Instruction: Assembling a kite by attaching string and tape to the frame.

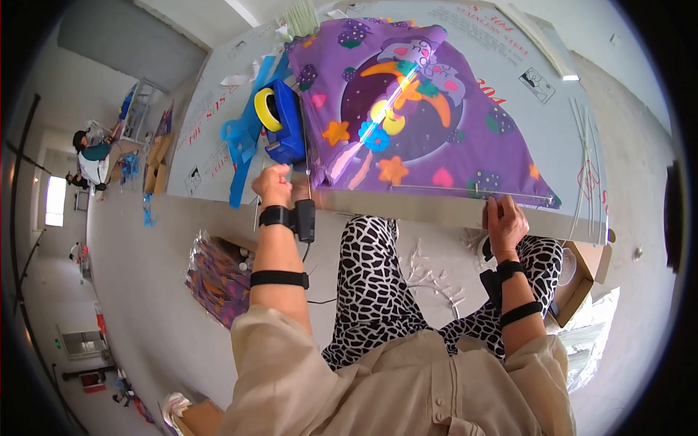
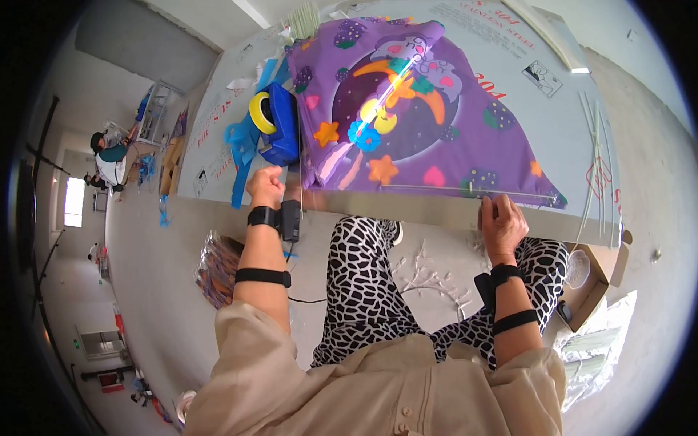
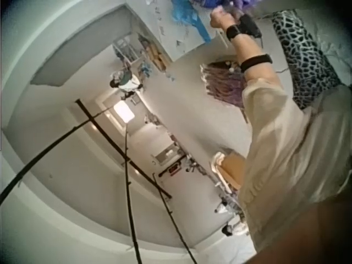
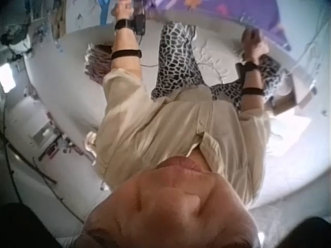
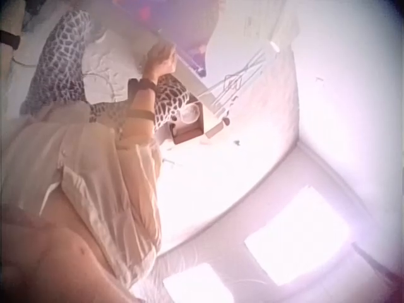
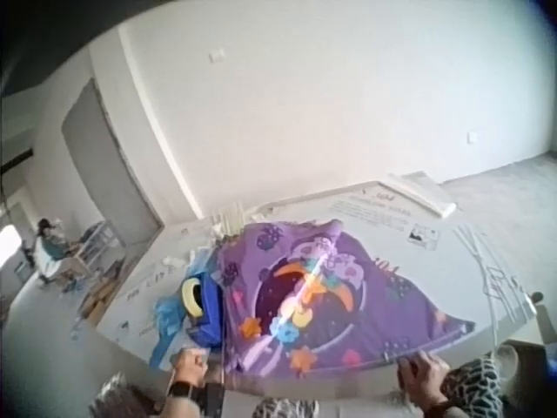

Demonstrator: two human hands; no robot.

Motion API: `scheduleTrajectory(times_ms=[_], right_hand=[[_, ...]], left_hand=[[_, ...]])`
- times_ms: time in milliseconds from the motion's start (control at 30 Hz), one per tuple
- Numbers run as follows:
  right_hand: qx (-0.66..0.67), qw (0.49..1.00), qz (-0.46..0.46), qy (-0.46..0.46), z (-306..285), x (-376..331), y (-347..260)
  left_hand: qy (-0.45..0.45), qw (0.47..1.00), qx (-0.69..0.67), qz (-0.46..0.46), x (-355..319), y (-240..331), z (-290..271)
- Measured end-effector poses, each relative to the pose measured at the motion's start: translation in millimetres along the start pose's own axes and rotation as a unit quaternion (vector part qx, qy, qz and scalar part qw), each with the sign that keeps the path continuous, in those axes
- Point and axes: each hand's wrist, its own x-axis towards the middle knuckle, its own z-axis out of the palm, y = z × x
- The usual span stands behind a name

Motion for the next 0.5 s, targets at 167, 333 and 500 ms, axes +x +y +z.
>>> scheduleTrajectory(times_ms=[167, 333, 500], right_hand=[[0.003, 1.0, -0.002, 0.012, 0, 0, 0], [0.102, 0.989, 0.102, -0.032, -10, 6, 14], [0.259, 0.933, 0.236, -0.086, -28, 21, 36]], left_hand=[[-0.057, 0.998, -0.033, 0.012, -35, -34, -19], [-0.194, 0.975, -0.088, 0.065, -117, -35, 11], [-0.389, 0.916, -0.093, 0.036, -214, -54, 62]])
